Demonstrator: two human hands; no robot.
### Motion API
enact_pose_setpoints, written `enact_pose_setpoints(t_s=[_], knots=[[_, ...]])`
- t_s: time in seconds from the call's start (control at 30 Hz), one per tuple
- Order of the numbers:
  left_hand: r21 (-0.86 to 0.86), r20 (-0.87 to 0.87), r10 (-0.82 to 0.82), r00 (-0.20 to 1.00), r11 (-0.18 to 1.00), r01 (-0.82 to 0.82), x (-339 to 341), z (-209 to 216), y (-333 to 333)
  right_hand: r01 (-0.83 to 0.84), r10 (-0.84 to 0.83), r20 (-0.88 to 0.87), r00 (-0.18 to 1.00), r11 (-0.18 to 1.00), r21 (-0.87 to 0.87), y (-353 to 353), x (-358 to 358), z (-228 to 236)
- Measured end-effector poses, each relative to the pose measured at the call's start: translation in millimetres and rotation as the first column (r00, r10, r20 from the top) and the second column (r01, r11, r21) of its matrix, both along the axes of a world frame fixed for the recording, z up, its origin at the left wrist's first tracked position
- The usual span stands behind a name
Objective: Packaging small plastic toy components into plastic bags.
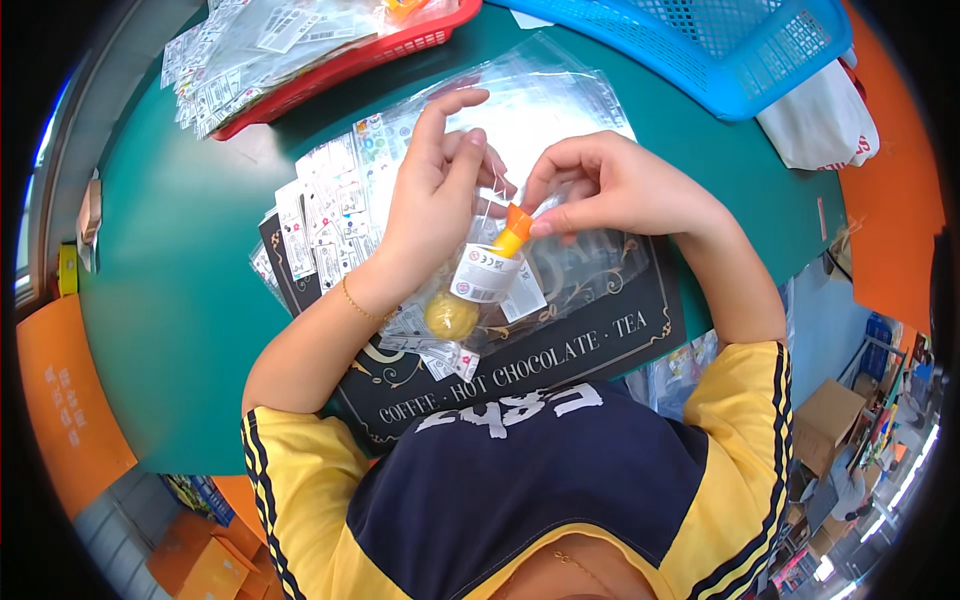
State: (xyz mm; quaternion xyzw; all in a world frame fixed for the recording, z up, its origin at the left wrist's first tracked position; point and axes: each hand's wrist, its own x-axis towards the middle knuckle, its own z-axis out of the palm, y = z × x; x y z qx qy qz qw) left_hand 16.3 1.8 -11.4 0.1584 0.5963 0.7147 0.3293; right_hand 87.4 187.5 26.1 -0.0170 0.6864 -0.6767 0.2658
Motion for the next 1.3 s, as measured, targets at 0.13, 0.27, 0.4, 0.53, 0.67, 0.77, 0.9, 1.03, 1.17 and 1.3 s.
enact_pose_setpoints(t_s=[0.13,0.27,0.4,0.53,0.67,0.77,0.9,1.03,1.17,1.3], knots=[[0.029,-0.041,0.011,0.999,1.000,-0.010,-2.6,-3.5,0.7,0.014,-0.016,0.047,0.999,0.999,0.033,3.4,0.2,-0.1],[0.025,0.073,0.004,0.997,1.000,-0.006,-2.3,5.5,1.1,0.030,-0.026,-0.084,0.996,0.998,0.058,9.2,0.1,-3.7],[-0.130,0.077,-0.051,0.996,0.990,0.061,-3.0,13.8,1.3,0.090,-0.065,-0.150,0.986,0.983,0.161,11.5,0.7,-2.8],[-0.132,0.161,-0.089,0.983,0.985,0.110,-9.5,6.1,-1.6,-0.012,0.046,-0.169,0.985,0.980,0.197,9.2,1.0,-5.1],[-0.085,0.169,-0.093,0.981,0.990,0.109,-10.1,1.1,-2.7,-0.002,0.024,-0.128,0.992,0.985,0.170,8.2,0.1,-6.0],[-0.058,0.251,-0.043,0.967,0.997,0.060,-10.1,4.3,-3.1,0.164,-0.088,-0.182,0.979,0.871,0.463,6.2,-1.9,7.9],[-0.042,0.256,-0.066,0.964,0.996,0.080,-10.4,6.1,-0.6,0.600,0.069,-0.844,0.531,0.673,0.433,-0.1,-3.5,-11.0],[-0.026,0.179,-0.134,0.975,0.990,0.141,-7.9,-6.8,-2.5,0.649,0.272,-0.831,0.486,0.524,0.551,-12.6,-2.9,-21.7],[-0.048,0.119,-0.130,0.984,0.989,0.136,-3.4,-8.4,-2.9,0.660,0.367,-0.801,0.473,0.456,0.598,-16.6,1.2,-18.9],[-0.059,0.020,-0.101,0.995,0.993,0.102,2.3,-5.4,-1.2,0.671,0.454,-0.749,0.483,0.357,0.649,-19.4,4.6,-19.5]])
